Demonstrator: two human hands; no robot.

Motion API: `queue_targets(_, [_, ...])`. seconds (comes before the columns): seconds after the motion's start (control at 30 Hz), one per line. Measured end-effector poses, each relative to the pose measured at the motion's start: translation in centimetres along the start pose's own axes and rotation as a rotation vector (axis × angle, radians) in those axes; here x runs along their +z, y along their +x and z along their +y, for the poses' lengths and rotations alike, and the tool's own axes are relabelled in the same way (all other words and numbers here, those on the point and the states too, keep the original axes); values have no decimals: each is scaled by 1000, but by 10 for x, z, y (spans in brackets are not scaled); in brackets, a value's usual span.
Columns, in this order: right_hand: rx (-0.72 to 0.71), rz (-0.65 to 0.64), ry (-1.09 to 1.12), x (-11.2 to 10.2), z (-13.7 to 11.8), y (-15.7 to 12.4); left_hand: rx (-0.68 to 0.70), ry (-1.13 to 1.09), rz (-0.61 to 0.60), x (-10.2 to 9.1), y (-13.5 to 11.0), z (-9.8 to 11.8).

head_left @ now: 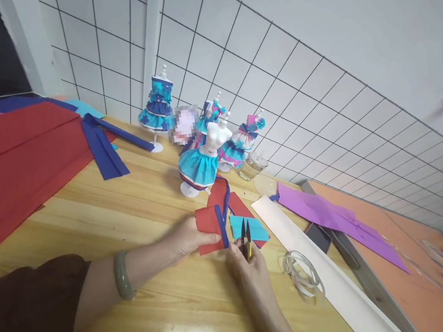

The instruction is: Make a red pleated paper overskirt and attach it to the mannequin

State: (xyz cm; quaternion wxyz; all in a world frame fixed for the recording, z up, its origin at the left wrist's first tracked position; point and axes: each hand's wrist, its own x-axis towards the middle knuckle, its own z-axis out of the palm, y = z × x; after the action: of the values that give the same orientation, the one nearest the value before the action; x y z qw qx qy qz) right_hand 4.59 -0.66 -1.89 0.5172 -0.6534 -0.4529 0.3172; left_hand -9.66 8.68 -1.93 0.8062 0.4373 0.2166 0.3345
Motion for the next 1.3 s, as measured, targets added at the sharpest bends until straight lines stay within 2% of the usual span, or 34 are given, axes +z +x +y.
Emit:
queue_targets(0.13, [11, -2, -26, -2, -4, -2, -31, 58, -29, 11, -4, -5])
queue_targets(0.23, [15, 28, -43, -4, -9, -4, -29, 63, -31, 12, -3, -9])
queue_targets(0.4, [-85, 67, -63, -10, -16, -12, -113, 66, 22, 10, -2, -10])
queue_targets(0.53, [-133, 40, -20, -20, -17, -19, -125, 53, -46, 15, -14, -9])
queue_targets(0.63, [-35, 6, 81, -27, -14, -19, -108, 25, -172, 23, -27, -8])
queue_targets(0.73, [129, -101, 240, -29, -12, -15, -193, 60, -295, 32, -39, -6])
queue_targets(0.83, [228, -189, 314, -28, -11, -11, -242, 71, -365, 40, -50, -7])
queue_targets(1.0, [368, -171, 339, -26, -12, -9, -405, 130, -495, 47, -60, -15])
queue_targets(1.13, [391, -186, 346, -26, -13, -7, -480, 125, -430, 45, -59, -23])
queue_targets(1.3, [364, -250, 292, -28, -14, -6, -587, -140, -129, 46, -56, -25])
